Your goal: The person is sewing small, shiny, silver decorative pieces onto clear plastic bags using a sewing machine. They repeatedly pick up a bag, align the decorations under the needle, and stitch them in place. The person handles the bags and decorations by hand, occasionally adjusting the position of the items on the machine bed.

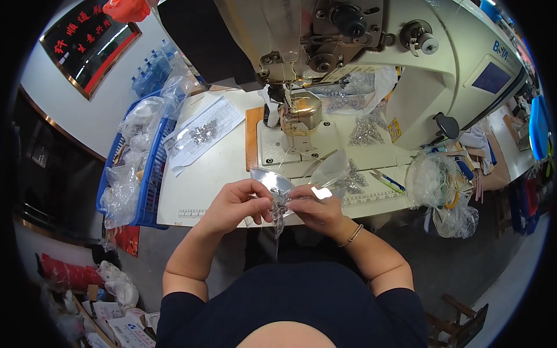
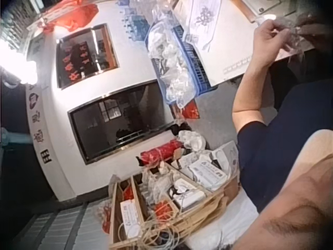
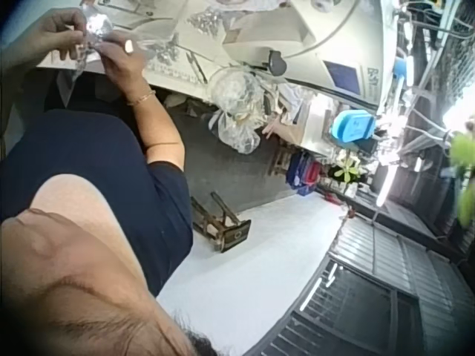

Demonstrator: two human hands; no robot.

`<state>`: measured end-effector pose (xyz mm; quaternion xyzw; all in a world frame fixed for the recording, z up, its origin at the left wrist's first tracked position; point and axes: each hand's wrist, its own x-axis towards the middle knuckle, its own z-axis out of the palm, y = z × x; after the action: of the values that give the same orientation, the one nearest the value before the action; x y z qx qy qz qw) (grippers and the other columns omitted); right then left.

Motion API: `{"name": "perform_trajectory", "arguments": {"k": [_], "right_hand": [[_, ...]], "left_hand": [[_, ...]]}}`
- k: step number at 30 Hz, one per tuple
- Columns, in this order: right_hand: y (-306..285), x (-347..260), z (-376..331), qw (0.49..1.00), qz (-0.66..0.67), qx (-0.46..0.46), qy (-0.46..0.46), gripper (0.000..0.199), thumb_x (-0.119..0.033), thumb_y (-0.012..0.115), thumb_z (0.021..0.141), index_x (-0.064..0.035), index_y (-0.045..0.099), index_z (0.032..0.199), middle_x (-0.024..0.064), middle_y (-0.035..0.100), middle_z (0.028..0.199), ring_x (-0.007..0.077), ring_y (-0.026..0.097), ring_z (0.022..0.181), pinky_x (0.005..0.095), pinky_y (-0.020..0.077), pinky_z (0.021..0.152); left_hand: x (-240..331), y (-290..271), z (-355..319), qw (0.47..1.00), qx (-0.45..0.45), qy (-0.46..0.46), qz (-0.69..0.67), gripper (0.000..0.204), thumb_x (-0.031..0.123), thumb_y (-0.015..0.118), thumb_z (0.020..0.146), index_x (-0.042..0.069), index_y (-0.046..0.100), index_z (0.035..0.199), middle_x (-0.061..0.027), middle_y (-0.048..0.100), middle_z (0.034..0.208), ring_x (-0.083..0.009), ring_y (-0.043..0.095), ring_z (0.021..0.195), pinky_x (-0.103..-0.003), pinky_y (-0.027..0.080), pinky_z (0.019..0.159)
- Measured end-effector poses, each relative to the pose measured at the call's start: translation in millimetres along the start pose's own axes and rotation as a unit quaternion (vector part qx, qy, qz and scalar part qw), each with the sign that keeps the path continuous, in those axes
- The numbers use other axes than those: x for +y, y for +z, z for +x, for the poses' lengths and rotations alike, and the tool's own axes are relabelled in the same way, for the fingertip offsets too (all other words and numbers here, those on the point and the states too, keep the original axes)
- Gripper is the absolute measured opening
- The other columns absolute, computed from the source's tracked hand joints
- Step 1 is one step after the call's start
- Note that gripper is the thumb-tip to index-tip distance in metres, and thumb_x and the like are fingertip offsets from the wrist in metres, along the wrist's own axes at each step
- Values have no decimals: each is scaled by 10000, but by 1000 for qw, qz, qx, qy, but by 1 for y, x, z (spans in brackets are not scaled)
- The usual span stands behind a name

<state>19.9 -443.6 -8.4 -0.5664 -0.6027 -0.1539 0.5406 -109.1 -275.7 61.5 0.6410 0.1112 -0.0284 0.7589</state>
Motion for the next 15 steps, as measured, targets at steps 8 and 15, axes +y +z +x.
{"name": "perform_trajectory", "arguments": {"k": [8, 15], "right_hand": [[-1, -3, 0, 1000, 12, 25, 15, 268, 34, 746, 652, -98, 666, 872, 64, 602, 917, 203, 615, 799, 284, 514, 673], [-2, -1, -1, 999, 19, 36, 21, 283, 41, 754, 641, -98, 667, 871, 70, 604, 919, 205, 617, 803, 287, 513, 675]], "left_hand": [[-5, 2, 2, 997, 22, 43, 54, 103, 81, 651, 819, -6, 597, 831, -134, 526, 1135, -120, 607, 664, -191, 454, 492], [-14, 3, 6, 999, 21, 19, 29, 129, 106, 667, 808, -3, 602, 832, -96, 550, 1095, -83, 591, 662, -183, 450, 480]]}}
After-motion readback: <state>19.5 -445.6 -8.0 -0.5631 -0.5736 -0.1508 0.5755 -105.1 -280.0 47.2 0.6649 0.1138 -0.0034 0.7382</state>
